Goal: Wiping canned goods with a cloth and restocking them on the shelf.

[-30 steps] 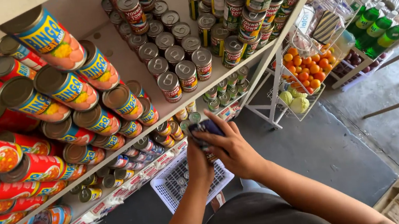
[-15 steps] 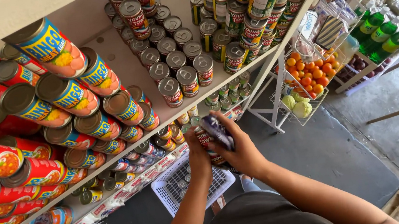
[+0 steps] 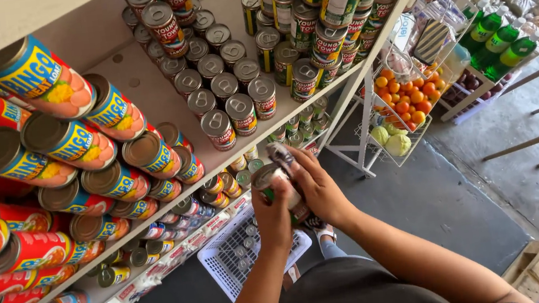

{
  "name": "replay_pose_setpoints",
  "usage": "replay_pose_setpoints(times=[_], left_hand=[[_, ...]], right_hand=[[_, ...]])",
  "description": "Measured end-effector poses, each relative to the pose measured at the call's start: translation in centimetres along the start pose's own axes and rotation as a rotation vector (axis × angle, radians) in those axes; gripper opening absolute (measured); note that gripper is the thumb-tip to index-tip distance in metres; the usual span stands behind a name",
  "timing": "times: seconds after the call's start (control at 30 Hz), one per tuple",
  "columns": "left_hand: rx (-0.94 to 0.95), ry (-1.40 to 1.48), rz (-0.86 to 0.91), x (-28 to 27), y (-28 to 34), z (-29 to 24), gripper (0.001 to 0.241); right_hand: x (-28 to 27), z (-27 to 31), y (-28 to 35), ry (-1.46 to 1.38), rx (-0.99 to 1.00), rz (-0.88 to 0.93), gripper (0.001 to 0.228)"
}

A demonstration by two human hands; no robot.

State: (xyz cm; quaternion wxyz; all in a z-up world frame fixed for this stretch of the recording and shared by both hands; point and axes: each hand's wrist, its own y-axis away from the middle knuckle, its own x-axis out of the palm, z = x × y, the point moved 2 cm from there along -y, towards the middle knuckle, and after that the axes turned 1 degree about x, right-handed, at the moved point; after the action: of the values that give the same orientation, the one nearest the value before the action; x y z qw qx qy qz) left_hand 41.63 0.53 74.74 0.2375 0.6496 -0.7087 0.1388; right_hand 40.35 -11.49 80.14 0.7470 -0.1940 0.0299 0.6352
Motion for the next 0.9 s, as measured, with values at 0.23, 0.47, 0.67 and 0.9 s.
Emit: replay_pose_setpoints(times=[0.23, 0.47, 0.67, 0.9], left_hand=[[0.076, -0.126, -0.011, -0.3, -1.1, -0.7, 0.042], [0.079, -0.088, -0.084, -1.0, -0.1, -0.7, 0.042], [-0.046, -0.058, -0.022, -2.2, -0.3, 0.0, 0.055], [-0.226, -0.023, -0.004, -3.7, 0.0, 3.0, 0.066]], right_hand=[[-0.3, 5.4, 2.2, -0.033, -0.04, -0.04, 0.052], [-0.2, 5.1, 1.2, 0.308, -0.071, 0.048, 0.055], [-0.4, 4.8, 1.1, -0.16, 0.139, 0.125, 0.053], [-0.2, 7.0, 1.9, 0.477, -0.182, 0.038, 0.066]])
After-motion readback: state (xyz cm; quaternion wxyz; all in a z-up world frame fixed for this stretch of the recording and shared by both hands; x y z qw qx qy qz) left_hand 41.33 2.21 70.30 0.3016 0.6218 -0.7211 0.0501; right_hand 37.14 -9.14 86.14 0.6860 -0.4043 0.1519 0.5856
